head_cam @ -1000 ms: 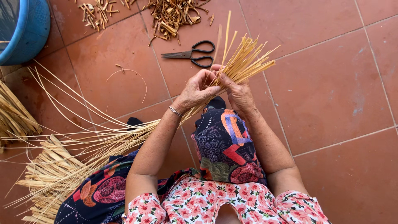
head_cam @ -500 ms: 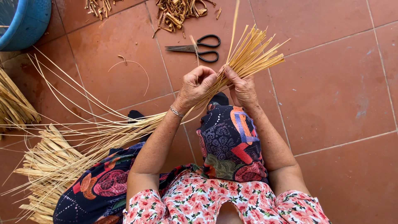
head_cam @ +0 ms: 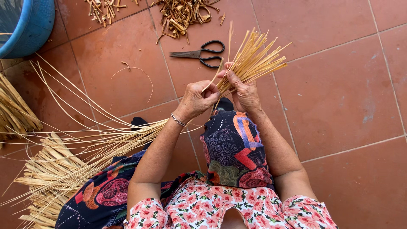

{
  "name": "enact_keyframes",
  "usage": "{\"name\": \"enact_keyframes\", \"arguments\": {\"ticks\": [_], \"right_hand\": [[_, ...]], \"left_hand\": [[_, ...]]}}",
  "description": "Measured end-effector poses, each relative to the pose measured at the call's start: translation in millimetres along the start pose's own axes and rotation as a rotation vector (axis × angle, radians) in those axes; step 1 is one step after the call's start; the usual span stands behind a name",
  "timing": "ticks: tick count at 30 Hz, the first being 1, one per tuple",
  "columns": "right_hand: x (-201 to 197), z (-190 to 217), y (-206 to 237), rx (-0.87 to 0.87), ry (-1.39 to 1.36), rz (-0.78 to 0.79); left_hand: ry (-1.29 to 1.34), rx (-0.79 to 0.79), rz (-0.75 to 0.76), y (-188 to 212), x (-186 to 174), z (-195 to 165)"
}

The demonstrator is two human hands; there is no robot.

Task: The person sits on a tiled floor and uses a knife to split dried bamboo stalks into thin strips. They repeatedly shave and separate the stalks, then gather the resulting strips into a bundle.

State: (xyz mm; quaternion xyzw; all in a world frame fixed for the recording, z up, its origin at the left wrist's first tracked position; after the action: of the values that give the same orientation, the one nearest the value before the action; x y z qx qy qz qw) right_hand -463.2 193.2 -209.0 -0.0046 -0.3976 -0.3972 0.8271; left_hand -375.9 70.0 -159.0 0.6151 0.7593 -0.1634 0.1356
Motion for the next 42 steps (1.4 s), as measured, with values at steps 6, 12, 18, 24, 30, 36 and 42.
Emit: {"name": "enact_keyframes", "arguments": {"ticks": [6, 12, 18, 24, 30, 36, 42], "right_hand": [[0.3, -3.8, -3.5, -0.009, -0.043, 0.074], [10.8, -4.2, -0.5, 0.016, -0.118, 0.168], [10.0, 1.2, -1.2, -0.136, 0.062, 0.053], [23.6, 9.1, 8.2, -0.163, 0.180, 0.107], [32.3, 8.3, 8.8, -0.035, 0.087, 0.119], [26.2, 10.1, -14.8, -0.058, 0.058, 0.099], [24.5, 8.1, -62.9, 0.011, -0.082, 0.236]], "left_hand": [[0.052, -0.114, 0.106, 4.6, 3.4, 10.1], [0.026, -0.008, -0.025, -9.4, -7.8, -3.2], [0.034, -0.043, 0.005, -26.7, 12.7, -2.3], [-0.151, -0.153, 0.099, -27.2, 24.1, 26.4], [0.031, -0.168, 0.062, -28.7, 27.7, 46.0], [-0.283, 0.109, -0.311, -14.1, -6.6, 10.0], [-0.467, 0.465, -0.509, 82.0, -4.6, -59.8]]}}
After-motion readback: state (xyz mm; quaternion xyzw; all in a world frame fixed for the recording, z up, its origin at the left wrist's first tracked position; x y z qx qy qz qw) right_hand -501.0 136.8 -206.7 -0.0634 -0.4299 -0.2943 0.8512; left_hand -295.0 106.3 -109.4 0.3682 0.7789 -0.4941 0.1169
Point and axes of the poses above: each hand's wrist, its own y-axis away from the middle knuckle, its own x-axis out of the palm, z = x × y, the point moved 8 cm from there along -y, towards the middle knuckle, and after that the axes turned 9 degrees about x, right-handed, at the moved point
